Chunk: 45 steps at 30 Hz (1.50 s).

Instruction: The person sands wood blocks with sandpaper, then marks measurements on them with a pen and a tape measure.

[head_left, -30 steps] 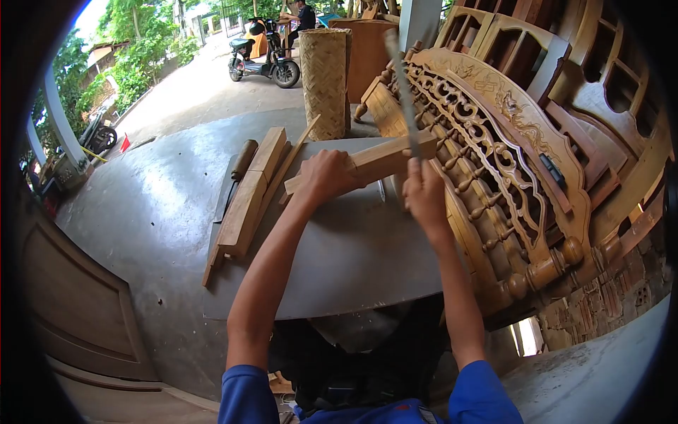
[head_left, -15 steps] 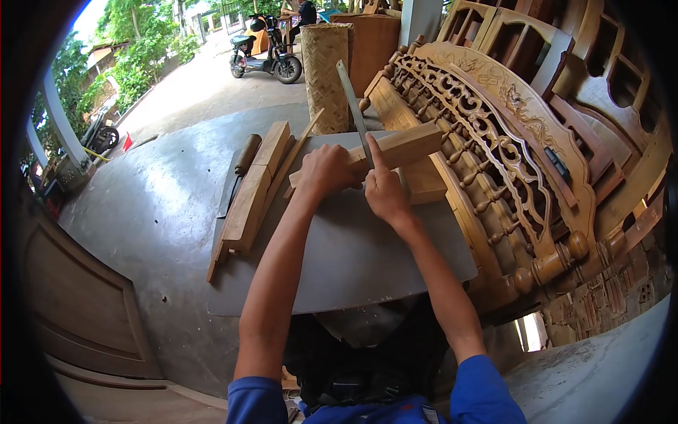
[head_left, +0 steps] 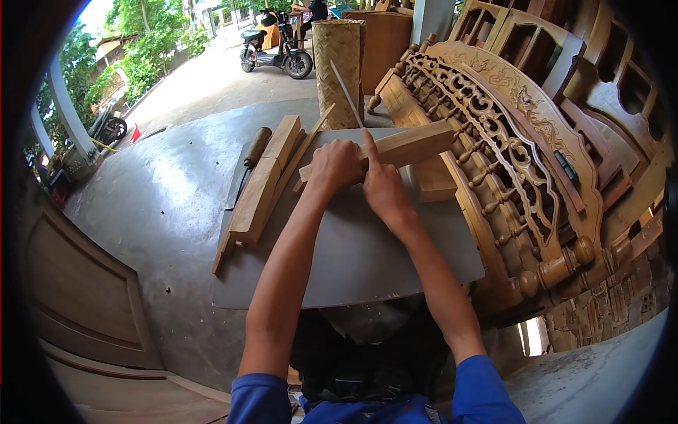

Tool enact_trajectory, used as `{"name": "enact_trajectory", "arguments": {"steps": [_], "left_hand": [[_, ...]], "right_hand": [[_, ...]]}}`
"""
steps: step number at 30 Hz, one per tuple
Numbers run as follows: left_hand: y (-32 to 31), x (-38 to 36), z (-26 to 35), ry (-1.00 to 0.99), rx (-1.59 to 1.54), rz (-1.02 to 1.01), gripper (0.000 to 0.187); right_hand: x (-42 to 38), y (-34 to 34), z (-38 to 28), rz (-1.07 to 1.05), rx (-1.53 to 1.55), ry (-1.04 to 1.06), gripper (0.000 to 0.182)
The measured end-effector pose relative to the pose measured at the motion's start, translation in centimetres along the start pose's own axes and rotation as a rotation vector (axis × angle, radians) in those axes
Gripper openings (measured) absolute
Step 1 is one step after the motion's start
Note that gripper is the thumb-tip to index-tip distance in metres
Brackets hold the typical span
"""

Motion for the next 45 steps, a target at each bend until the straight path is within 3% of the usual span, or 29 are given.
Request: {"name": "enact_trajectory", "arguments": {"steps": [5,9,12,17,20,22,24,27,31,34,36,38,42,45], "left_hand": [[-0.3,0.0,0.0,0.012,0.023,-0.040,0.039],[0.3,-0.2,0.6,-0.012,0.051,-0.041,0.046],[0.2,-0.5,0.7,-0.030,0.049,-0.039,0.044],[-0.2,0.3,0.1,-0.047,0.012,-0.027,0.046],[0.2,0.1,0.5,-0.020,0.044,-0.020,0.043],[-0.1,0.6,-0.1,0.058,0.056,0.030,0.044],[-0.1,0.7,-0.3,0.017,0.057,0.065,0.045],[0.3,0.3,0.6,-0.002,0.090,0.008,0.046],[0.5,-0.3,1.0,-0.037,0.065,-0.018,0.047],[0.1,-0.6,0.6,-0.029,0.061,-0.031,0.046],[0.0,0.1,0.6,-0.020,0.081,-0.017,0.045],[-0.6,0.7,-0.1,0.020,0.131,0.004,0.044],[-0.6,0.0,0.2,0.032,0.109,0.013,0.043],[0.4,0.0,0.8,-0.032,0.099,0.019,0.043]], "right_hand": [[-1.8,0.0,0.1,-0.004,-0.130,-0.008,0.077],[-11.7,2.9,-1.5,-0.283,-0.143,-0.219,0.079],[-12.8,3.3,-1.8,-0.316,-0.158,-0.245,0.079],[-3.7,1.4,0.1,-0.129,-0.095,-0.061,0.077],[-1.0,1.6,-0.1,-0.211,-0.172,-0.006,0.075],[0.8,0.9,-0.4,-0.202,-0.142,-0.044,0.074],[2.2,0.7,-0.7,-0.128,-0.080,-0.058,0.075],[-0.4,1.0,-0.1,-0.099,-0.124,-0.069,0.075],[-10.8,3.8,-0.2,-0.306,-0.156,-0.203,0.071],[-10.0,4.0,-0.5,-0.299,-0.171,-0.213,0.070],[-4.3,2.2,-0.3,-0.137,-0.143,-0.060,0.068],[1.6,0.9,-0.4,-0.102,-0.134,0.002,0.065],[-2.4,1.7,-0.7,-0.057,-0.232,-0.014,0.066],[-9.6,4.3,-1.0,-0.216,-0.216,-0.152,0.070]]}}
Point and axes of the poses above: each hand's wrist, its own x-axis towards the middle knuckle, its own y-axis out of the back of the hand, z = x × y, the point moved 8 cm from there along x, towards the middle knuckle, and after that the axes turned 3 degrees about y, right-handed, at the moved point
